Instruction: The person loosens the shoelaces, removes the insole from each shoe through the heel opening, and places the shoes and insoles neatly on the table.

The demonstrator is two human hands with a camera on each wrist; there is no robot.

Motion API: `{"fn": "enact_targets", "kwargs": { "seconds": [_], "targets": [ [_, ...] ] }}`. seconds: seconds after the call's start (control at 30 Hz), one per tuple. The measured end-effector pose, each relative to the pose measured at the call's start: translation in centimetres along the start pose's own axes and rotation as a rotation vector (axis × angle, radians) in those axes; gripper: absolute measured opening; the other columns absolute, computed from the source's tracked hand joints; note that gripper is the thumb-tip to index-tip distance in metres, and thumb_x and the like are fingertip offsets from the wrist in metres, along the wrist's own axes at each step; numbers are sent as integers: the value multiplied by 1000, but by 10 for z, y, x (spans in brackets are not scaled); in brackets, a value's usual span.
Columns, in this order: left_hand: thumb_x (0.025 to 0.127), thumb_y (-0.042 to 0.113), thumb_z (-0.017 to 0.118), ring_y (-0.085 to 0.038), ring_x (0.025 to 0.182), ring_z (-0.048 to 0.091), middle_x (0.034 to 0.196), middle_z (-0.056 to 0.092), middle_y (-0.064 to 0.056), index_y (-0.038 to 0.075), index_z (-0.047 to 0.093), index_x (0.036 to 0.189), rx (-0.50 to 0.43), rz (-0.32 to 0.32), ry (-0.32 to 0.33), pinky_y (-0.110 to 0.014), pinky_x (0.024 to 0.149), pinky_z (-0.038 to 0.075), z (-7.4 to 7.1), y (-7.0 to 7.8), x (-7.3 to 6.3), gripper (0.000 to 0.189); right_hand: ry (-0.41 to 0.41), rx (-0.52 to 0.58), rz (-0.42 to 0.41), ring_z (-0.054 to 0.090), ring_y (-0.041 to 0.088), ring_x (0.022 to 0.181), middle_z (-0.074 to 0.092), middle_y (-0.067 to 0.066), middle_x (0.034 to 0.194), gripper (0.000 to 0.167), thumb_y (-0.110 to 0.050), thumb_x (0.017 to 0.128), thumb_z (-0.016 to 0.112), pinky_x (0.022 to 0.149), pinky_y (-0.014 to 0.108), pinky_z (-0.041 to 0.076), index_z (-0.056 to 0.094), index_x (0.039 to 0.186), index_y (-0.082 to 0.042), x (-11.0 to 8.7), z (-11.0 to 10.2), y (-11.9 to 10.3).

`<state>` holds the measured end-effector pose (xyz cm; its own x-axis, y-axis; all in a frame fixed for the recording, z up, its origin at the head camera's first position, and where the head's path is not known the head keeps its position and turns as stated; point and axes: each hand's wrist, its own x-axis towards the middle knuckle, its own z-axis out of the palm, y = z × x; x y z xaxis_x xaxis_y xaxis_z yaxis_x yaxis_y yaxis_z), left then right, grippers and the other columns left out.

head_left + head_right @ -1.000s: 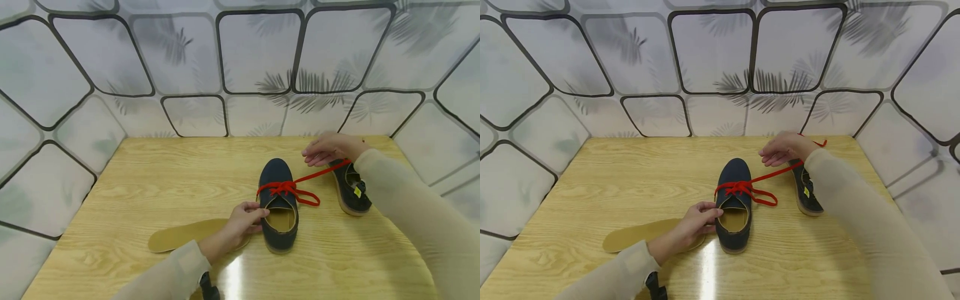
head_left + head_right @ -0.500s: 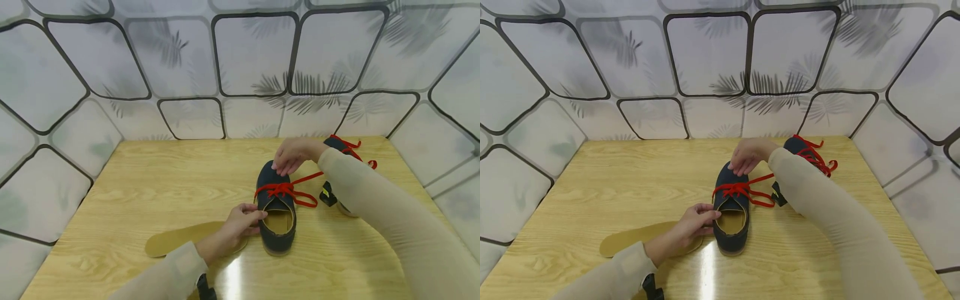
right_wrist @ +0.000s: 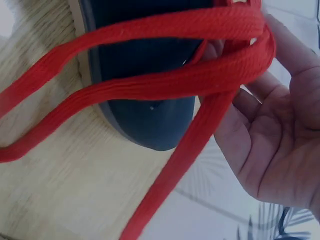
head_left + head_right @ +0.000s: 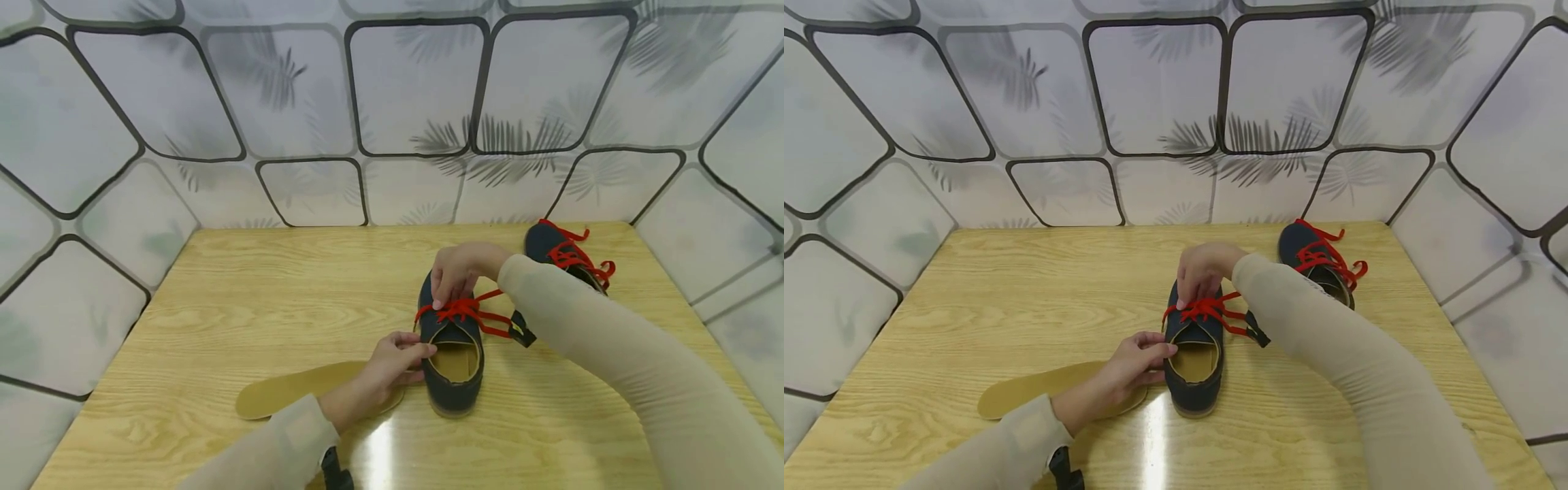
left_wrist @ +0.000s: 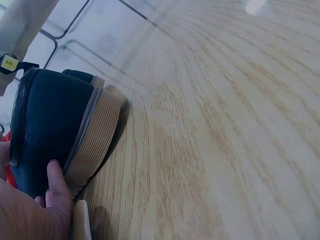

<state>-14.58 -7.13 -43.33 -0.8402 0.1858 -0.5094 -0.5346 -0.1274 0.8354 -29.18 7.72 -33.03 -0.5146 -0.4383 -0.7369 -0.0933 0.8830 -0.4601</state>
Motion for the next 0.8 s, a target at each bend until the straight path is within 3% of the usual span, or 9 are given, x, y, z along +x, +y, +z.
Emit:
{"fn": "enact_targets", "kwargs": {
  "seconds": [0.17, 0.37, 0.5, 0.63, 0.8],
  "targets": [
    [78, 15, 71, -17, 82, 54, 102, 51, -9, -2, 47, 119, 4, -2, 2, -27, 68, 56, 1, 0, 0, 50, -2, -130, -7, 54, 8, 62, 58, -4, 67, 9, -17, 79, 76, 62, 23, 52, 69, 77, -11, 1, 4, -5],
    [79, 14, 71, -16, 81, 54, 100, 51, -8, -1, 47, 118, 12, -3, 10, -26, 67, 56, 2, 1, -1, 48, 0, -149, -14, 54, 9, 62, 59, -2, 68, 8, -8, 82, 70, 59, 23, 52, 68, 75, -8, -2, 6, -11],
    [79, 14, 71, -16, 80, 53, 99, 51, -8, -1, 47, 118, 18, 0, 11, -26, 67, 55, 2, 1, -1, 48, 32, -166, -36, 61, 12, 64, 63, 0, 71, 14, -11, 89, 64, 62, 25, 55, 68, 75, -8, -4, 3, -15],
    [79, 15, 71, -16, 81, 53, 99, 51, -8, -1, 47, 118, 26, -1, 15, -27, 68, 56, 3, 3, -1, 49, 68, -88, -77, 65, 12, 65, 68, 2, 71, 20, -13, 94, 56, 63, 27, 56, 69, 85, -1, -5, 0, -18],
    [80, 15, 71, -16, 81, 53, 100, 51, -8, -2, 47, 119, 32, -2, 12, -27, 69, 56, 3, 3, -2, 49, 138, 110, -118, 66, 13, 65, 69, 6, 75, 24, -13, 97, 50, 62, 27, 56, 66, 99, 4, -4, -2, -21]
  ]
}}
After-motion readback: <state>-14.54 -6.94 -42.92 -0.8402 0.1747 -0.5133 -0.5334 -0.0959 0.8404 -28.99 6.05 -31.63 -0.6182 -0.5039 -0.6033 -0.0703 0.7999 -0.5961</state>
